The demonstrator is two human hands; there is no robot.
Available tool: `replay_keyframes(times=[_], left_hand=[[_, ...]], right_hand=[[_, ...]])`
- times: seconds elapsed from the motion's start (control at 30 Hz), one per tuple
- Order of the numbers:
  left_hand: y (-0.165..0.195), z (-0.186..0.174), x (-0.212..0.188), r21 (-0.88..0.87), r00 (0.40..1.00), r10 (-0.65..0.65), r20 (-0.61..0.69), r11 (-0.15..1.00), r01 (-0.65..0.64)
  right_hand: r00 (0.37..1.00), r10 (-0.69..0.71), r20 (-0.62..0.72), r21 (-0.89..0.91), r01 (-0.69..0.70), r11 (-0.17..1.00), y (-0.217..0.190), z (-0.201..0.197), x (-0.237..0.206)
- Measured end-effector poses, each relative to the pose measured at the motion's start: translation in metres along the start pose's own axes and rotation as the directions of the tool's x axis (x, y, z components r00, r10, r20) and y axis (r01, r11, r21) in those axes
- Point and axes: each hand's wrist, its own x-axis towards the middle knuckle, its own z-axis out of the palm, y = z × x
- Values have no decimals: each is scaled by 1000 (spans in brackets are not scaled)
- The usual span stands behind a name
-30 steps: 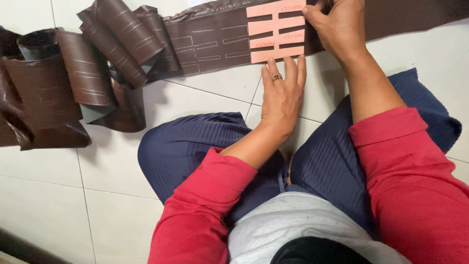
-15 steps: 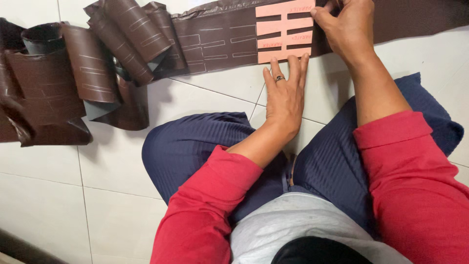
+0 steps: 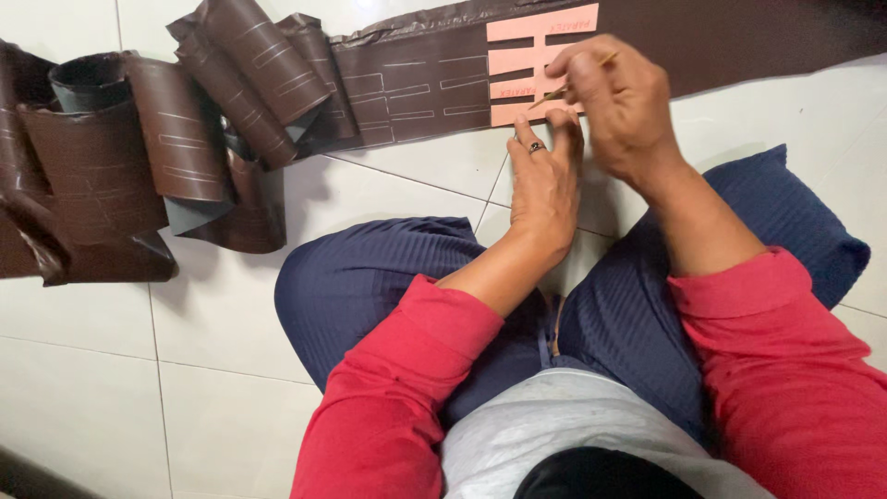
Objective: The person sits on a tiled floor and uses a small pink template and a pencil to mark rectangular outlines on a long strip of brown flexible material. The person repeatedly positions the template, traces the outlines, and shifts the template along the strip.
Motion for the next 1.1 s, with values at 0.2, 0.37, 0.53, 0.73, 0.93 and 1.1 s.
replay_keyframes(times=[0.2,0.37,0.53,0.73,0.93,1.1], left_hand=[[0,0,0,37,980,96,175,994,-104],[0,0,1,17,984,76,163,997,-80],[0,0,2,14,976,98,193,995,-103],[-1,1,5,10,995,38,88,999,-39],[-3,-1,4,24,989,77,123,996,-80],[-3,-2,6,-5,992,61,110,998,-61]], right_hand=[[984,-66,168,-249,107,963,7,16,2],[981,-32,193,-254,82,964,9,17,5],[979,-21,205,-239,71,968,13,15,6],[979,-94,180,-424,164,891,13,-3,3],[974,-137,181,-394,200,897,15,-3,3],[979,-133,152,-380,183,907,16,2,5]])
